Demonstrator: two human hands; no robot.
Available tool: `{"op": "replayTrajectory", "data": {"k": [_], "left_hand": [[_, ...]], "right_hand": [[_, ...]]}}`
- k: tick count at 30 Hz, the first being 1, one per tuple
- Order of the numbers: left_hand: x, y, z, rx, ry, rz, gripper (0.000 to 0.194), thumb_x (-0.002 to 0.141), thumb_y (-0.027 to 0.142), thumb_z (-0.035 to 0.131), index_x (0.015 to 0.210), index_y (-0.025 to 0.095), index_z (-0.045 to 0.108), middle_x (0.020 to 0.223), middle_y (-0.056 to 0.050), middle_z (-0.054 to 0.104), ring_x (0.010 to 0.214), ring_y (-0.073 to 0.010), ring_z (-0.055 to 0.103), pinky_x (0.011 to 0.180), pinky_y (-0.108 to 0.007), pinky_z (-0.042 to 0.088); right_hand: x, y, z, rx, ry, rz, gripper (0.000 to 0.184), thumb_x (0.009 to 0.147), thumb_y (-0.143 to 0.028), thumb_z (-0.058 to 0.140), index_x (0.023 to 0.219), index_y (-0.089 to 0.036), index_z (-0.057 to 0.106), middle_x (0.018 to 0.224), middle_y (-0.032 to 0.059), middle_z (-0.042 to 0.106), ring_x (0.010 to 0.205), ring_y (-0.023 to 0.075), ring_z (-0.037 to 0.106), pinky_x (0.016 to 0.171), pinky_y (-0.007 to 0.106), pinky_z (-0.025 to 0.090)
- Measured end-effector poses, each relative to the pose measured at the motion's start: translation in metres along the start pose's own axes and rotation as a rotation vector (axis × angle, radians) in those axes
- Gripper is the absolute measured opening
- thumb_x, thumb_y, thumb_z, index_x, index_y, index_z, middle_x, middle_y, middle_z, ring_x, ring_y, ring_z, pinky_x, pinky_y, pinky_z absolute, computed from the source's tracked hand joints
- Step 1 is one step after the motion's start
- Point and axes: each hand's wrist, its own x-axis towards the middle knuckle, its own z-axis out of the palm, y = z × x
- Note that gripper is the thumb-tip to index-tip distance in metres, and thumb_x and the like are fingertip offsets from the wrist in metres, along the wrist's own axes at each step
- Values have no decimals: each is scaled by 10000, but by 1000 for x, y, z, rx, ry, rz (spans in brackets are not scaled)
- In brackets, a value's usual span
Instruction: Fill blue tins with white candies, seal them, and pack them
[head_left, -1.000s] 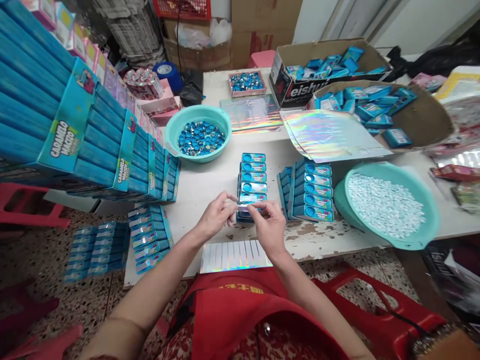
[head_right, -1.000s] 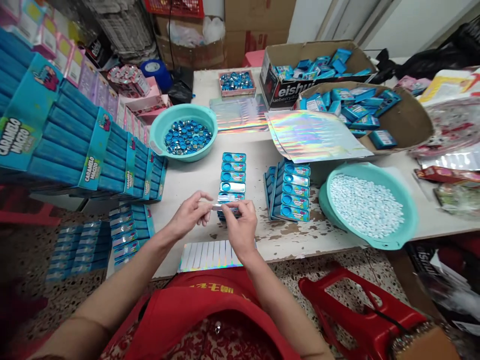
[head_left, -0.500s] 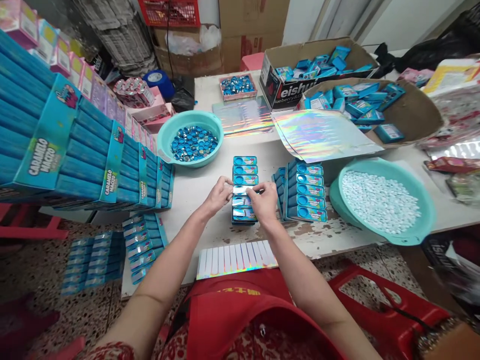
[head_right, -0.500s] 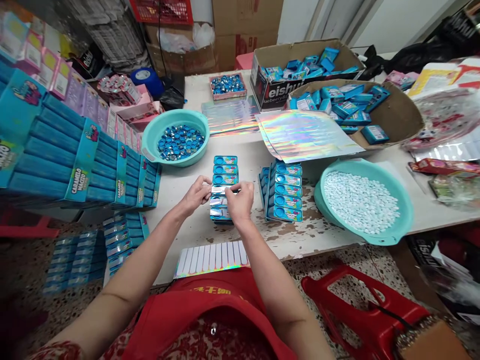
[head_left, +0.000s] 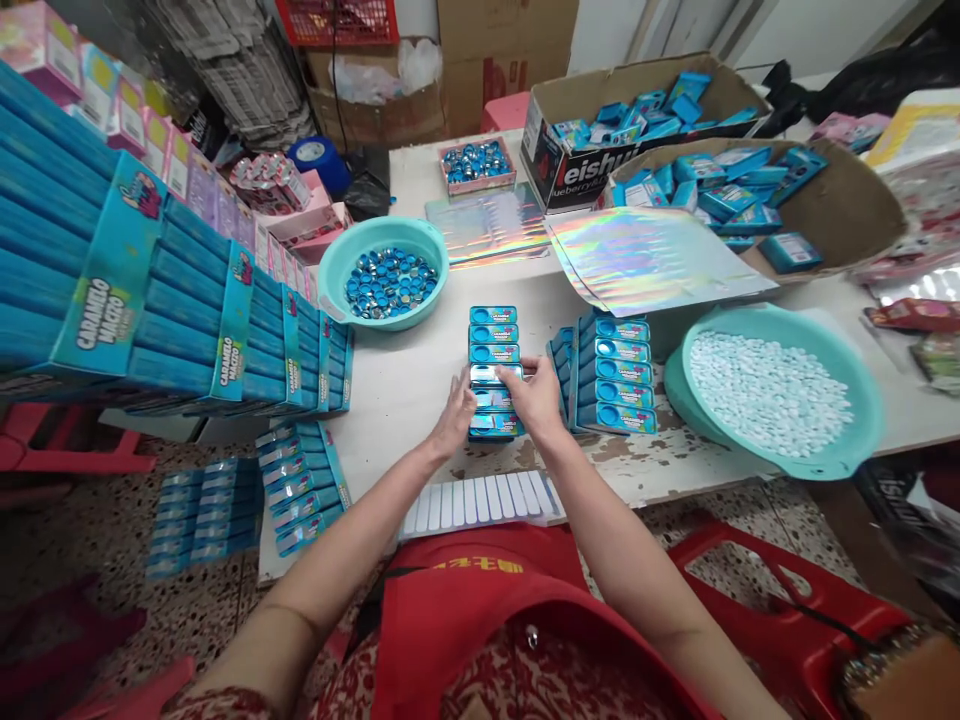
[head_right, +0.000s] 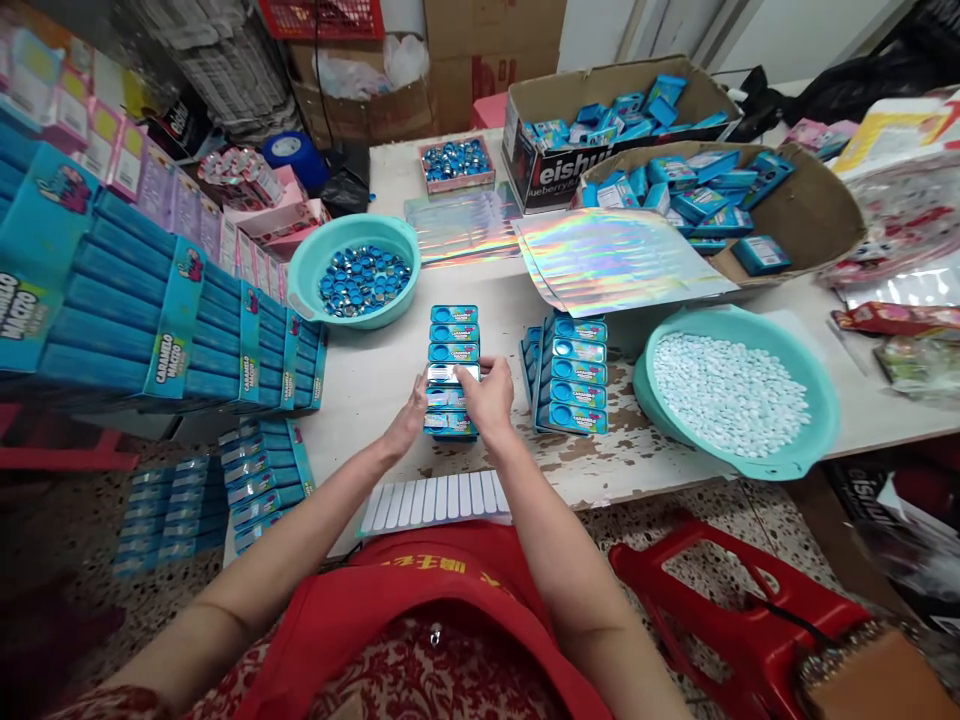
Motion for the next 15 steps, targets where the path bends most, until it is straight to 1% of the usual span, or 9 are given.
{"op": "replayTrajectory", "data": {"k": [2,4,5,6,8,9,11,13,15], "left_hand": [[-9,-9,-14,140,-34,-80,730,821,698,301,1373,230,396,1500,-56,301,1413,-237,167,1146,-374,154],[-23,-24,-33,254,-28,-192,743,815,681,343,1379,199,391,1472,-98,350,1372,-257,278,1118,-390,213],[-33,-33,-42,291,-60,-263,746,794,673,398,1354,181,426,1428,-119,412,1324,-272,357,1084,-390,268],[-44,-45,-49,314,-131,-336,739,757,666,470,1299,164,490,1355,-132,495,1252,-285,441,1029,-380,334],[-68,-69,-56,314,-344,-457,654,670,641,587,1082,136,634,1098,-118,655,1022,-280,583,845,-330,440],[-78,-80,-56,298,-425,-497,589,643,630,611,948,129,666,930,-89,686,879,-254,613,733,-298,452],[-94,-97,-52,262,-447,-522,509,652,627,585,741,129,639,648,-19,615,642,-180,562,568,-246,393],[-100,-100,-46,269,-370,-477,495,700,626,516,628,140,574,534,18,507,541,-131,471,507,-224,331],[-101,-88,-39,330,-342,-359,481,754,593,467,587,148,540,514,25,468,521,-114,428,496,-218,314]], "right_hand": [[-11,0,-10,108,-46,6,443,664,-438,654,982,-157,526,1033,115,613,829,210,597,729,354,489],[-34,10,-24,173,-72,-27,474,724,-461,607,1084,-170,507,1160,129,577,901,206,592,748,342,491],[-48,19,-33,159,-72,-49,490,743,-482,592,1120,-184,499,1204,127,556,947,209,580,772,344,486],[-64,31,-41,108,-80,-59,492,756,-502,580,1133,-195,506,1209,122,555,991,219,563,808,358,474],[-93,60,-56,-25,-92,-6,502,724,-558,594,1070,-195,559,1157,125,578,1031,254,535,881,410,436],[-105,75,-62,-67,-96,57,517,695,-598,599,1019,-195,587,1132,128,591,1049,277,521,903,432,420],[-123,102,-72,-47,-163,284,542,681,-678,548,929,-202,619,1064,122,624,1037,301,525,882,448,431],[-133,121,-81,95,-229,568,577,734,-728,426,917,-215,619,1030,103,643,1008,286,553,837,429,463],[-137,130,-92,272,-251,814,628,782,-746,309,944,-214,599,1023,106,646,977,256,585,818,408,481]]}}
